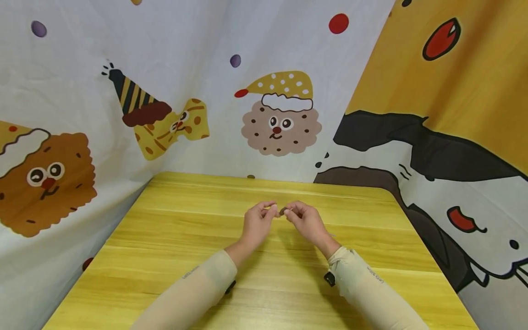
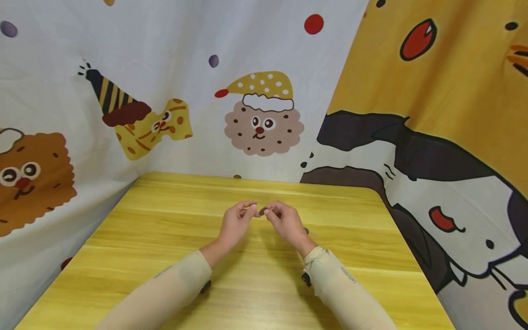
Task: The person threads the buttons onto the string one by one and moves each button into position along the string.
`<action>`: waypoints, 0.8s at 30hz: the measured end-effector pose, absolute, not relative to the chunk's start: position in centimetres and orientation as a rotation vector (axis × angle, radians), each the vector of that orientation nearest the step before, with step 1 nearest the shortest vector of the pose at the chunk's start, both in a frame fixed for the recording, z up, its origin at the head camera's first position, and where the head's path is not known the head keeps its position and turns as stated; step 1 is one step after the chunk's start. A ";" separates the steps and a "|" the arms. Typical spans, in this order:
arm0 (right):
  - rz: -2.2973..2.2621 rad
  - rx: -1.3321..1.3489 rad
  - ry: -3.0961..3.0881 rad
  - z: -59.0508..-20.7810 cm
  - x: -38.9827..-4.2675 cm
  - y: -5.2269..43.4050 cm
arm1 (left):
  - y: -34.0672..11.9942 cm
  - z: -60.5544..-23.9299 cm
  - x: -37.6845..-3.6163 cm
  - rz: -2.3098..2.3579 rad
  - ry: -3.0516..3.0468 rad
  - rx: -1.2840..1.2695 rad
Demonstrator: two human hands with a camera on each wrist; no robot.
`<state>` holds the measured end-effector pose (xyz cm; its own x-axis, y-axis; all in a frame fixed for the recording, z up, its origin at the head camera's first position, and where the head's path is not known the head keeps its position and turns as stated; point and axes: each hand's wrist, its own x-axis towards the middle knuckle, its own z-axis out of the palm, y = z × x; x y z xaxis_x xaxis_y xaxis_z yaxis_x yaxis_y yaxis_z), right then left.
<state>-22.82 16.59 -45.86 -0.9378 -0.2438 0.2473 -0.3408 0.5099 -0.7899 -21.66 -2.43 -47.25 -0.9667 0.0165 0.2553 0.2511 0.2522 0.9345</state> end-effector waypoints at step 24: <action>1.132 0.683 -2.737 -46.1 -22.6 16.5 | -3.8 -46.2 -22.9 -2.197 -2.450 -0.184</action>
